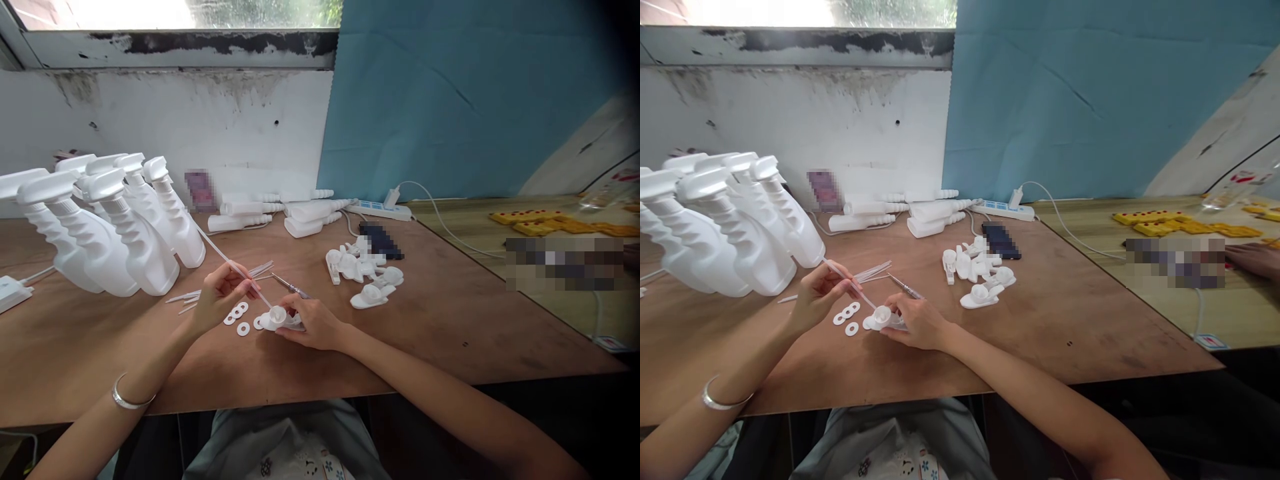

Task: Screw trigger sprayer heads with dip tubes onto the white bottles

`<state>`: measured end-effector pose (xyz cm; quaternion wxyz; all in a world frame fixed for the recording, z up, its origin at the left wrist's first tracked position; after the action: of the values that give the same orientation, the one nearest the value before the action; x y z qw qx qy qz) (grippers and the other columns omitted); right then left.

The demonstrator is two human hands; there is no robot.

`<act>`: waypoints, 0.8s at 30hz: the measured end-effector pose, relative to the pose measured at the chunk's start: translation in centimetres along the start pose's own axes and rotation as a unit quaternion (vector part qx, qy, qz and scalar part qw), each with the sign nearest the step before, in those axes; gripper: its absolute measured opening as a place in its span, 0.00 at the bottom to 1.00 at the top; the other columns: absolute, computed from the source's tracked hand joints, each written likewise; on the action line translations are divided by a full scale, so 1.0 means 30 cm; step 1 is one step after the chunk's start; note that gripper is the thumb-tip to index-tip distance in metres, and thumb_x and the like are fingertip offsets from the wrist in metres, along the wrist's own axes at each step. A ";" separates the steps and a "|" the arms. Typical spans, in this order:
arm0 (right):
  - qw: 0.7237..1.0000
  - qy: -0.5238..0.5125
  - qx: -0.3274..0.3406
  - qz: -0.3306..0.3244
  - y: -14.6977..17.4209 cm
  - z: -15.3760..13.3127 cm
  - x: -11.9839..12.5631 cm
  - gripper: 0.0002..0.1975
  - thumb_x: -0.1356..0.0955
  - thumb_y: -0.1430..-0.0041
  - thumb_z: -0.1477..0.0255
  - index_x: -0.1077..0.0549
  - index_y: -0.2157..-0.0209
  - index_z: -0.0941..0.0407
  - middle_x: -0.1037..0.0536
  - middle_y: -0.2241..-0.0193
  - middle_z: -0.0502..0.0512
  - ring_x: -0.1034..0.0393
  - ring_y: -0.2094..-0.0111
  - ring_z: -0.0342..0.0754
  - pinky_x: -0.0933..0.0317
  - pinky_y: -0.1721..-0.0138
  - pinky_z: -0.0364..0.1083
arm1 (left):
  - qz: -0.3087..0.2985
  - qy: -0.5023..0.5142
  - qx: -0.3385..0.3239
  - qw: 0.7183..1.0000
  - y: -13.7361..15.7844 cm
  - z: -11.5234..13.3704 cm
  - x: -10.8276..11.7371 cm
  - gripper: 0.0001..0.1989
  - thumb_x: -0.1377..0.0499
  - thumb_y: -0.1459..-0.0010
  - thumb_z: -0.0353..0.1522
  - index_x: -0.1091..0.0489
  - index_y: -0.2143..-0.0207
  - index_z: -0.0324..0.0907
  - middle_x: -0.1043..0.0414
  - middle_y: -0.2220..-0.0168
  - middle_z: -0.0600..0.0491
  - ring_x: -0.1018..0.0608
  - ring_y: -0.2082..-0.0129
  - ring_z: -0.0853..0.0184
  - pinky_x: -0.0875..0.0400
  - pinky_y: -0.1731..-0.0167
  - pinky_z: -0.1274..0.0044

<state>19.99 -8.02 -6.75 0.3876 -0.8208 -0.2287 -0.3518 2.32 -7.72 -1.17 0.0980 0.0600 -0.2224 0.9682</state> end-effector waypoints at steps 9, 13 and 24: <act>1.000 0.009 0.002 0.003 -0.001 0.000 -0.002 0.17 0.32 0.49 0.64 0.40 0.61 0.56 0.27 0.71 0.52 0.32 0.73 0.44 0.40 0.72 0.42 | -0.009 -0.005 -0.007 1.000 0.003 -0.001 -0.005 0.05 0.44 0.46 0.31 0.38 0.70 0.39 0.29 0.75 0.54 0.25 0.77 0.70 0.28 0.76 0.77; 1.000 0.001 -0.004 -0.002 -0.001 -0.001 -0.001 0.17 0.33 0.49 0.64 0.40 0.61 0.56 0.27 0.71 0.52 0.31 0.73 0.44 0.40 0.72 0.42 | -0.020 0.023 -0.002 1.000 0.011 -0.014 -0.017 0.07 0.43 0.46 0.30 0.40 0.68 0.40 0.28 0.73 0.54 0.24 0.73 0.69 0.27 0.72 0.75; 1.000 -0.003 0.007 0.003 0.001 0.003 -0.007 0.17 0.33 0.48 0.64 0.41 0.60 0.55 0.27 0.69 0.53 0.31 0.72 0.45 0.39 0.70 0.42 | -0.131 -0.067 0.027 0.989 0.043 -0.080 -0.096 0.07 0.44 0.45 0.34 0.36 0.66 0.39 0.26 0.70 0.50 0.24 0.69 0.66 0.31 0.74 0.77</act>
<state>19.91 -8.01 -6.97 0.3935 -0.8199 -0.2296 -0.3468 4.67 -8.26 -4.33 0.2069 0.1563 -0.1924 0.9464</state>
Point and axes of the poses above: each hand's wrist, its own y-axis away from the middle knuckle, its own x-axis out of the back of the hand, z = x × y, the point moved 4 cm from there along -y, towards the middle knuckle
